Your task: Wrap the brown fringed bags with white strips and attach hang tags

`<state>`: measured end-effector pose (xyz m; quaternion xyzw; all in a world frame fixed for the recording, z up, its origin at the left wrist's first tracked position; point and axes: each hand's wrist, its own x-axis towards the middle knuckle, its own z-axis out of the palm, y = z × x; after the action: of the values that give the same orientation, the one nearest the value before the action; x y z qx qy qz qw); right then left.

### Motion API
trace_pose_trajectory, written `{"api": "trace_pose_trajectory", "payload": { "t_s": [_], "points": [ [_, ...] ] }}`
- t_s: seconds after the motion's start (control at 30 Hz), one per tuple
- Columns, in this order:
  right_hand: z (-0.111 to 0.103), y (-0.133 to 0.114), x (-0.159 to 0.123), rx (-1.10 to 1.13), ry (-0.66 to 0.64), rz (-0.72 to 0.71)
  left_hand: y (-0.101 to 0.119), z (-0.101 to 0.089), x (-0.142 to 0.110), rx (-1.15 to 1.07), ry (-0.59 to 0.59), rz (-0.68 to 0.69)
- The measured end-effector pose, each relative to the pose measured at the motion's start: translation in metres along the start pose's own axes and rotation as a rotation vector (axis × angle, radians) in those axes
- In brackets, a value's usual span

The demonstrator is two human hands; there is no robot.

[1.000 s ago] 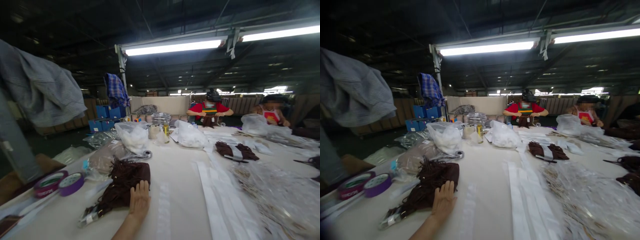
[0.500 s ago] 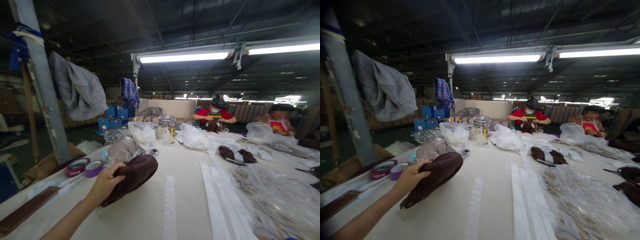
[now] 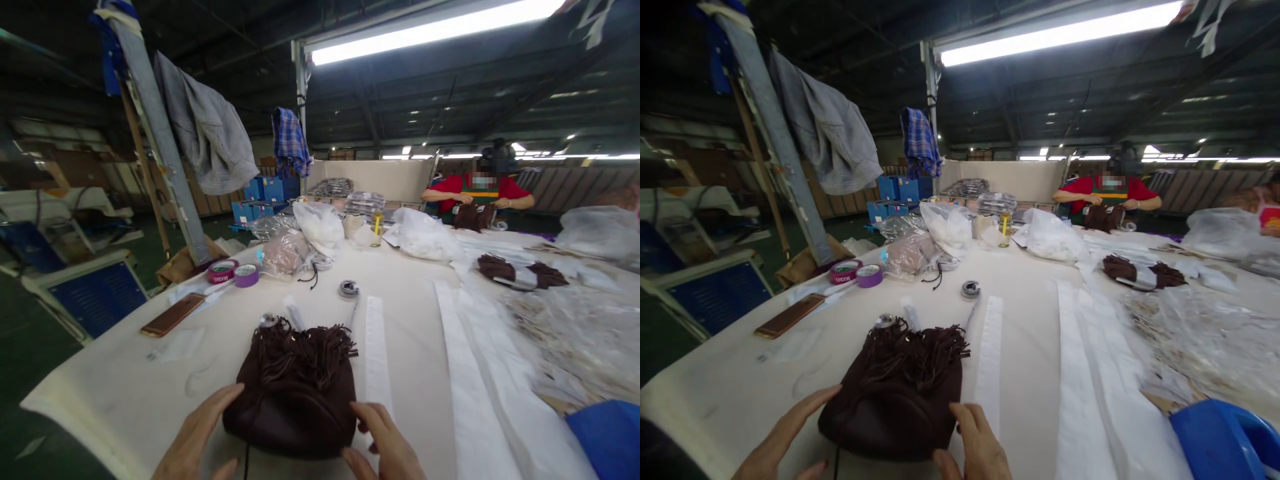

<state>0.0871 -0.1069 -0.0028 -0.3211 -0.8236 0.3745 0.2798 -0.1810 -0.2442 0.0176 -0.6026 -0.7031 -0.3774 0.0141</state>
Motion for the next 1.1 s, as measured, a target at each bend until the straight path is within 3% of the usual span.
{"api": "trace_pose_trajectory", "payload": {
  "t_s": [0.07, 0.13, 0.27, 0.33, 0.47, 0.57, 0.7, 0.8, 0.93, 1.0, 1.1],
  "points": [
    [0.006, -0.012, 0.008, -0.077, 0.053, -0.099, 0.014, -0.004, 0.018, 0.057, -0.129, -0.012],
    [0.01, -0.023, 0.015, -0.118, 0.082, -0.102, 0.027, -0.007, 0.041, 0.082, -0.329, -0.079],
    [0.02, -0.037, 0.029, -0.06, 0.102, 0.146, 0.036, -0.006, 0.08, -0.073, -0.574, -0.219],
    [0.025, -0.04, 0.037, 0.056, 0.094, 0.266, 0.035, -0.005, 0.09, -0.178, -0.648, -0.257],
    [0.036, -0.044, 0.057, 0.375, 0.191, 0.372, 0.027, -0.008, 0.107, -0.3, -0.792, -0.335],
    [0.04, -0.046, 0.069, 0.626, 0.223, 0.464, 0.016, -0.02, 0.126, -0.292, -0.781, -0.368],
    [0.031, -0.04, 0.073, 0.724, 0.296, 0.559, 0.009, -0.036, 0.129, -0.183, -0.574, -0.354],
    [0.02, -0.032, 0.067, 0.709, 0.335, 0.536, 0.019, -0.034, 0.097, -0.038, -0.456, -0.311],
    [0.015, -0.02, 0.05, 0.547, 0.351, 0.39, 0.035, -0.008, 0.045, 0.297, -0.346, -0.173],
    [0.017, -0.015, 0.041, 0.482, 0.309, 0.317, 0.039, 0.001, 0.035, 0.398, -0.347, -0.145],
    [0.02, -0.011, 0.028, 0.379, 0.262, 0.277, 0.037, -0.003, 0.049, 0.393, -0.521, -0.181]
  ]
}}
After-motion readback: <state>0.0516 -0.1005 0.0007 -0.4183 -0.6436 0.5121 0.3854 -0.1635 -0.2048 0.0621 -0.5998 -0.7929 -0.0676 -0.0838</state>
